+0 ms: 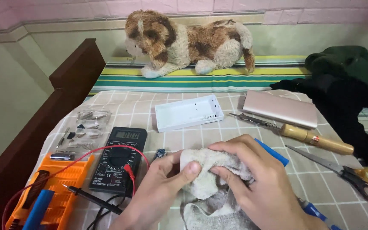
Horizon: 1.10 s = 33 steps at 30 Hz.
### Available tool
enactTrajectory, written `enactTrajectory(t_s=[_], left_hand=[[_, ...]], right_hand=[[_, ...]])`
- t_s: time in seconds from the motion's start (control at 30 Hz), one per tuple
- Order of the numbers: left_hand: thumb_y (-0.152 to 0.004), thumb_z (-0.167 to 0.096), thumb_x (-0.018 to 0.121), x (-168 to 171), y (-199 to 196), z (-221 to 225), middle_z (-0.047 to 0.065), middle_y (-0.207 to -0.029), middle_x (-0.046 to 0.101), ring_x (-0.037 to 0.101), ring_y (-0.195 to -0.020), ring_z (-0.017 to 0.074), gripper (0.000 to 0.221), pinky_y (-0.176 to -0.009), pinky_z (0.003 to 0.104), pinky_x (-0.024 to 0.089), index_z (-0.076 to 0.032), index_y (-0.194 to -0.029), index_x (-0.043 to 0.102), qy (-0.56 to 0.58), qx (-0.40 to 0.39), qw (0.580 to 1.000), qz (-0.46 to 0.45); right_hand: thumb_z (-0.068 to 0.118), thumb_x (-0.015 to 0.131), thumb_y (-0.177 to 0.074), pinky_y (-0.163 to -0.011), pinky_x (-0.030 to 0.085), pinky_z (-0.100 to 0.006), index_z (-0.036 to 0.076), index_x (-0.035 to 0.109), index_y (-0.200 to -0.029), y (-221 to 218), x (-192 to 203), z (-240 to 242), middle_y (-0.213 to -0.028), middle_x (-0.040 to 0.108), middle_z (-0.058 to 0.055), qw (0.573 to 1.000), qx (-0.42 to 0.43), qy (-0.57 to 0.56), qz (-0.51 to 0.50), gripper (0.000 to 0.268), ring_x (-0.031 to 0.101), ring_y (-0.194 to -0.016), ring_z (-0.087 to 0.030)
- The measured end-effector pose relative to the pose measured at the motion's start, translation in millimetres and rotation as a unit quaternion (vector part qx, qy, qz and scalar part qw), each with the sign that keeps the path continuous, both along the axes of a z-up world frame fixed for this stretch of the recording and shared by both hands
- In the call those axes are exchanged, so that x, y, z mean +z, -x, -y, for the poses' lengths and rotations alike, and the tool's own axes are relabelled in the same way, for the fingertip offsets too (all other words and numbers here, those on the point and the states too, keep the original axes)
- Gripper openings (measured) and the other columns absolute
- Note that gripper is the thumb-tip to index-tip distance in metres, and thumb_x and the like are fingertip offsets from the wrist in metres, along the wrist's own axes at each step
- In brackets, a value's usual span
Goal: Cleaning the terminals and exterior of a lithium-ion battery cell using a cloth.
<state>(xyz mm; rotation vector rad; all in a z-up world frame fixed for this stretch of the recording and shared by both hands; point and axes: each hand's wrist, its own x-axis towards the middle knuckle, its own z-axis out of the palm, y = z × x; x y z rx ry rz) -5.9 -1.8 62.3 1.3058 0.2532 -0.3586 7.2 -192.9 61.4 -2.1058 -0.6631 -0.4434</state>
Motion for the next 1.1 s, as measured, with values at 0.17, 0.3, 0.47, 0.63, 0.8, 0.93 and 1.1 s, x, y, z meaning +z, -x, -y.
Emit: enactTrajectory(t_s=[0.17,0.3,0.47,0.63,0.8,0.93,1.1], left_hand=[[-0.097,-0.016,0.059,-24,-4,-1,0.023,-0.097,0.077,0.072,-0.089,0.0298,0.034,-0.08,0.046,0.063,0.013,-0.106,0.075,0.101,0.048,0.992,0.053],[-0.1,-0.019,0.055,-28,-7,-2,0.025,-0.099,0.074,0.069,-0.092,0.0303,0.037,-0.081,0.042,0.056,0.014,-0.105,0.071,0.148,0.074,0.982,0.096],[-0.101,-0.018,0.049,8,-3,8,0.027,-0.115,0.068,0.064,-0.108,0.0416,0.036,-0.08,0.069,0.054,0.004,-0.123,0.067,0.159,0.136,0.976,-0.055],[-0.099,-0.017,0.055,-5,-1,1,0.022,-0.106,0.07,0.066,-0.101,0.0321,0.033,-0.077,0.058,0.059,0.002,-0.122,0.069,0.127,0.081,0.989,-0.008],[-0.085,-0.007,0.071,-14,-1,-2,0.021,-0.101,0.079,0.073,-0.09,0.0286,0.033,-0.079,0.042,0.062,0.007,-0.115,0.074,0.102,0.036,0.993,0.051],[-0.085,-0.003,0.075,-15,-6,-3,0.021,-0.097,0.075,0.073,-0.093,0.0329,0.027,-0.075,0.051,0.067,0.004,-0.111,0.069,0.074,0.047,0.996,-0.013],[-0.072,-0.013,0.088,-22,-5,-9,0.005,-0.099,0.079,0.07,-0.095,0.0133,0.036,-0.089,0.026,0.055,-0.003,-0.105,0.078,-0.009,-0.038,0.986,0.165]], right_hand=[[0.025,0.082,-0.081,-0.081,0.058,-0.025,0.016,0.074,-0.117,4,5,-5,-0.102,0.077,0.002,0.997,-0.052,-0.009,-0.062,0.038,0.076,-0.092,-0.01],[0.023,0.082,-0.08,-0.073,0.054,-0.022,0.014,0.078,-0.115,5,9,-5,-0.099,0.08,0.002,0.998,-0.017,-0.034,-0.047,0.036,0.075,-0.086,-0.008],[0.022,0.08,-0.08,-0.085,0.059,-0.025,0.017,0.081,-0.123,3,9,-4,-0.108,0.084,0.001,0.981,0.011,-0.086,-0.173,0.044,0.076,-0.099,-0.009],[0.022,0.074,-0.083,-0.1,0.057,-0.026,0.014,0.082,-0.12,-1,5,-2,-0.124,0.086,-0.001,0.979,0.043,-0.087,-0.177,0.039,0.079,-0.113,-0.01],[0.015,0.071,-0.087,-0.084,0.058,-0.021,0.015,0.091,-0.101,-7,6,-1,-0.099,0.093,0.005,0.94,-0.117,-0.098,-0.306,0.024,0.079,-0.092,-0.006],[0.005,0.064,-0.09,-0.081,0.053,-0.022,0.014,0.086,-0.101,-5,9,-1,-0.094,0.084,0.001,0.931,-0.111,-0.106,-0.332,0.027,0.075,-0.086,-0.01],[0.032,0.083,-0.078,-0.082,0.07,-0.027,0.028,0.073,-0.131,3,11,-4,-0.12,0.081,0.006,0.975,0.028,0.002,-0.222,0.055,0.082,-0.103,-0.009]])
